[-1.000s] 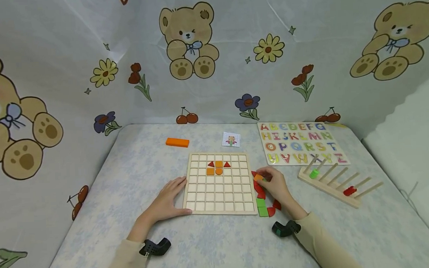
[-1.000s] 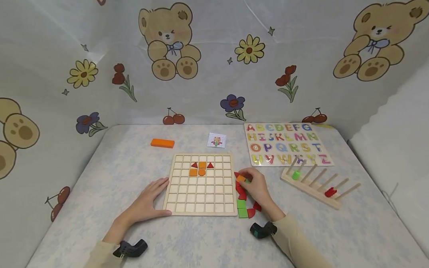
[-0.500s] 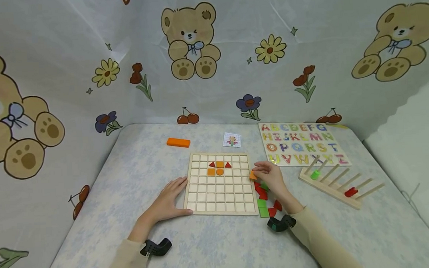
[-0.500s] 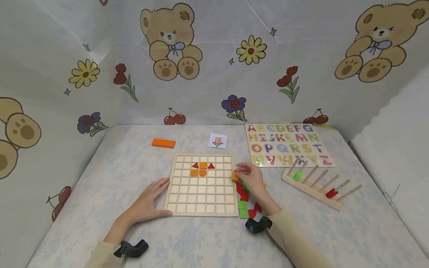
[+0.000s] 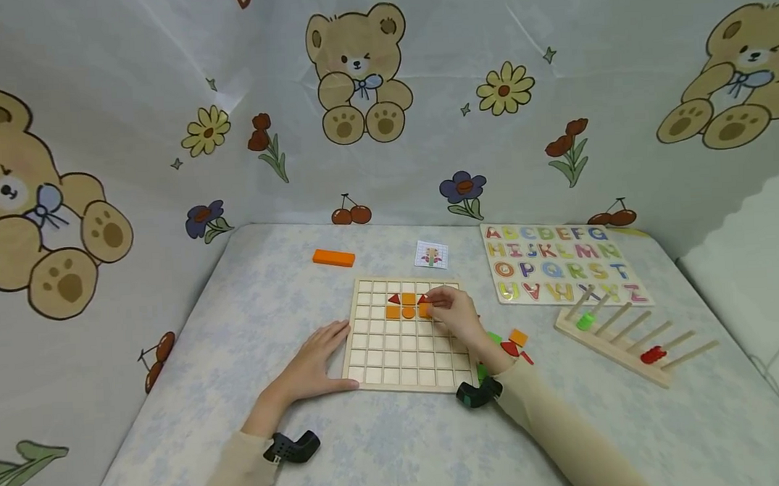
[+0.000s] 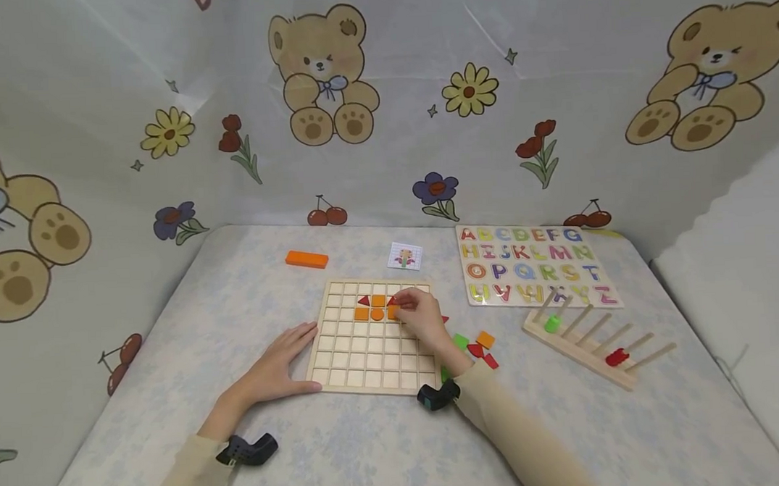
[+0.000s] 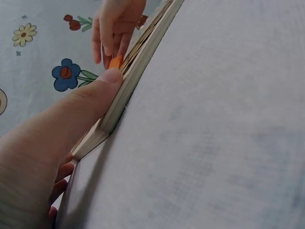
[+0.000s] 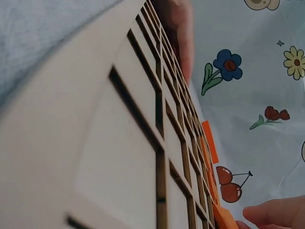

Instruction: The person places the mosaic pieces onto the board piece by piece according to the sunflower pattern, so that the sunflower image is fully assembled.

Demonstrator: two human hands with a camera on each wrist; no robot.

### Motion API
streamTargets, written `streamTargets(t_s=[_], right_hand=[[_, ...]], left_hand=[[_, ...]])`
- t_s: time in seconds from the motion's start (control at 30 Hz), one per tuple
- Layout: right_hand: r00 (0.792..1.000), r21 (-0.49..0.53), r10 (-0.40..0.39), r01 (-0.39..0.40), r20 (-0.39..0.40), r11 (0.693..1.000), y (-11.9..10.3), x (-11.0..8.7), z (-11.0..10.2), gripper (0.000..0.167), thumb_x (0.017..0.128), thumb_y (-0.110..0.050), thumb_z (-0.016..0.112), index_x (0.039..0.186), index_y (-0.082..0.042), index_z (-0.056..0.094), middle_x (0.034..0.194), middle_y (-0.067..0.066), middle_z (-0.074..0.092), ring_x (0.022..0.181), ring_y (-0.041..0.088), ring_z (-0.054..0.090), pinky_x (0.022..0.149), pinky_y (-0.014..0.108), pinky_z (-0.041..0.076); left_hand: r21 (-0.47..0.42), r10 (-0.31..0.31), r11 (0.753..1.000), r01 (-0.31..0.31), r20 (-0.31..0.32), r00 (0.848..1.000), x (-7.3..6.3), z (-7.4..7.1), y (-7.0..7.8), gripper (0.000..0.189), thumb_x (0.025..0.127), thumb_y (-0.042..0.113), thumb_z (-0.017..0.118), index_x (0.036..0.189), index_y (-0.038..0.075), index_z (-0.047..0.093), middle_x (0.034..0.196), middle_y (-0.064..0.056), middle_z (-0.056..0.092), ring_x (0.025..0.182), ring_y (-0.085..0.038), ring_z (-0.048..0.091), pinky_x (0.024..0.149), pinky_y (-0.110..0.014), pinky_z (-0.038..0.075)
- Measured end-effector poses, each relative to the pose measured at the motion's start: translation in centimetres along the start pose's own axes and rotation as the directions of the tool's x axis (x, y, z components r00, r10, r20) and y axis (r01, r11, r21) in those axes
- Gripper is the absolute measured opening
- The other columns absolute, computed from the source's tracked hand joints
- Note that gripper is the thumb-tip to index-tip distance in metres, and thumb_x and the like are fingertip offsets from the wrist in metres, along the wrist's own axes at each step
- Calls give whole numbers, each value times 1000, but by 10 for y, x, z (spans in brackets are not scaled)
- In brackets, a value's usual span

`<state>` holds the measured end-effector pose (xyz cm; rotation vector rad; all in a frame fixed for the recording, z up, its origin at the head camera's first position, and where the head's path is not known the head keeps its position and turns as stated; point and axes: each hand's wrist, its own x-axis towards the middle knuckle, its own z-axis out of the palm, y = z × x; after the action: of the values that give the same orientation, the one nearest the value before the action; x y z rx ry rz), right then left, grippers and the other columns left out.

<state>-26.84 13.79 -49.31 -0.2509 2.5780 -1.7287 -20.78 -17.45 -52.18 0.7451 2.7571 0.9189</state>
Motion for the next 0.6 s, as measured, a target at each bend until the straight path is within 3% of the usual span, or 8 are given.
streamTargets(t_s=[0.17, 0.47, 0.6], right_hand=[[999, -30, -28, 28, -18, 999, -3, -5, 3, 28, 89, 8, 62, 117, 8, 66, 115, 27, 67, 107, 40, 65, 92, 43, 57], [994, -96, -73, 65, -81, 993, 0, -11, 9, 29, 85, 11, 65, 114, 8, 68, 114, 26, 68, 108, 39, 66, 90, 43, 58], [995, -84, -70, 65, -65, 994, 1, -12, 9, 28, 86, 12, 64, 113, 9, 67, 114, 26, 68, 109, 39, 65, 93, 44, 57]], left_hand=[[14, 3, 1000, -2, -14, 1000, 0, -1, 0, 107, 77, 57, 79, 157, 9, 28, 165, -12, 24, 153, -36, 20, 122, -60, 19], [-5, -1, 1000, 1, -5, 1000, 0, -2, 3, 106, 77, 56, 80, 157, 8, 28, 165, -12, 24, 153, -36, 20, 122, -60, 19], [-4, 9, 1000, -9, -11, 1000, 0, -1, 2, 106, 77, 55, 80, 157, 8, 29, 164, -12, 25, 152, -36, 21, 121, -60, 20]])
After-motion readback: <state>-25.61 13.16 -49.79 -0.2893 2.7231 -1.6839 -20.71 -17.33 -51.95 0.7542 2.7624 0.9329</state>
